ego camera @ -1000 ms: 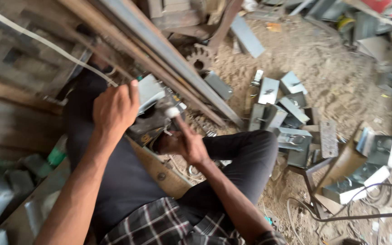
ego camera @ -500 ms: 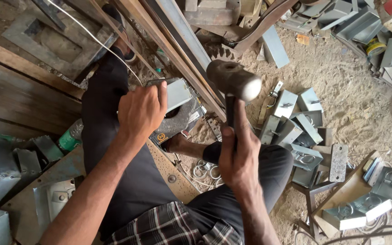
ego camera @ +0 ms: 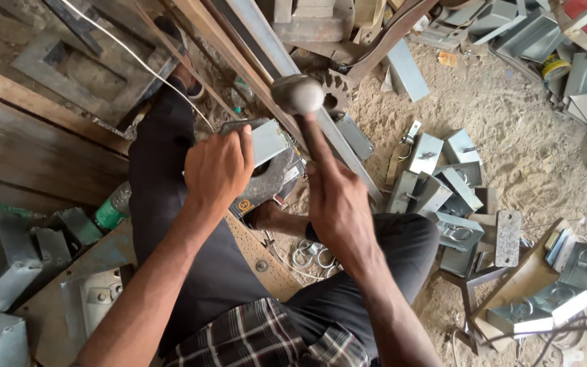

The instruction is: The person fits metal components into a box frame and strikes them with a hammer to secure the assembly while sitting on the floor.

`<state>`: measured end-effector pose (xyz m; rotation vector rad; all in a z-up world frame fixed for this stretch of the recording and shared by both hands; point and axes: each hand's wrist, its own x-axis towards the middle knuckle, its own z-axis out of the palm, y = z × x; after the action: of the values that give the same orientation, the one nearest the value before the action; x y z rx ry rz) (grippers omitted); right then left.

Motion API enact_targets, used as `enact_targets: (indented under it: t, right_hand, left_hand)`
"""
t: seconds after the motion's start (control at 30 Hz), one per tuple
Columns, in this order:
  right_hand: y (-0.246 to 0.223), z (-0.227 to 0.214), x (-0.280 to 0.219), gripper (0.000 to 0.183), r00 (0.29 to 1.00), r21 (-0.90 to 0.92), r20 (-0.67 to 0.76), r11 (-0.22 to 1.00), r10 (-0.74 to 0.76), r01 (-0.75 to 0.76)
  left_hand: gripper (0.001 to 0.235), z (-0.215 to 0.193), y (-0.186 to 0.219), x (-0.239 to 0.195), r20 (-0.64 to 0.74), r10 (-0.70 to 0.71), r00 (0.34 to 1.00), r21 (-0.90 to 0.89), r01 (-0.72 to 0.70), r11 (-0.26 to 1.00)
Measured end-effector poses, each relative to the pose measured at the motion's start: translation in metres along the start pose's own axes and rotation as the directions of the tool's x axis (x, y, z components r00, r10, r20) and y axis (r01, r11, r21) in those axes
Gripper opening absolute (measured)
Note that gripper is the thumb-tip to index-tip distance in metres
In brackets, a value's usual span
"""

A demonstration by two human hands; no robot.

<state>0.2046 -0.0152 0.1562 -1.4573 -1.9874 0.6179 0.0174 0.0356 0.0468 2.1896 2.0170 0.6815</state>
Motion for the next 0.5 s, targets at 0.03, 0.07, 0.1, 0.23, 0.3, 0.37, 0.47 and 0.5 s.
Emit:
enact_targets:
  t: [0.03,0.07,0.1,0.23,0.3,0.37,0.47,0.5]
  right_hand:
    - [0.0,0.003,0.004,0.06,0.995,-0.008,0.067,0.997,0.075,-0.075]
    - [0.002,0.006,0.007,0.06,0.98,-0.02,0.133,0.989,0.149,-0.147]
    - [0.004,0.008,0.011,0.06,0.985,-0.025,0.13,0.993,0.116,-0.114]
    - [0.022,0.015,0.001,0.056,0.972,-0.014,0.14,0.982,0.191,-0.19]
    - [0.029,0.021,-0.013,0.057,0.974,0.088,0.098,0.973,0.205,-0.214]
    - [0.035,0.024,-0.028,0.062,0.992,0.225,-0.008,0.967,0.124,-0.119]
    - [0.047,0.022,-0.041,0.045,0.944,0.03,-0.268,0.977,-0.194,0.209]
    - [0.049,0.021,-0.045,0.043,0.92,-0.014,-0.298,0.965,-0.254,0.261]
  left_hand:
    - [0.053,-0.001,0.0,-0.001,0.003,0.0,1.0,0.01,0.0,1.0]
    - [0.053,-0.002,0.0,-0.002,0.006,0.001,1.0,0.021,-0.001,1.0]
    - [0.052,-0.004,-0.001,0.002,-0.069,0.05,0.996,0.04,-0.047,0.998]
    - [0.045,-0.003,-0.001,-0.003,0.118,-0.05,0.992,-0.014,0.052,0.999]
    - [0.044,-0.002,-0.01,-0.004,0.303,-0.043,0.952,-0.155,0.094,0.983]
    - [0.066,-0.001,-0.024,0.002,0.305,0.143,0.942,-0.427,0.001,0.904]
    - [0.089,0.005,-0.033,0.002,0.363,0.16,0.918,-0.33,-0.034,0.943]
    - [0.099,0.006,-0.033,-0.001,0.404,0.137,0.905,-0.315,-0.003,0.949]
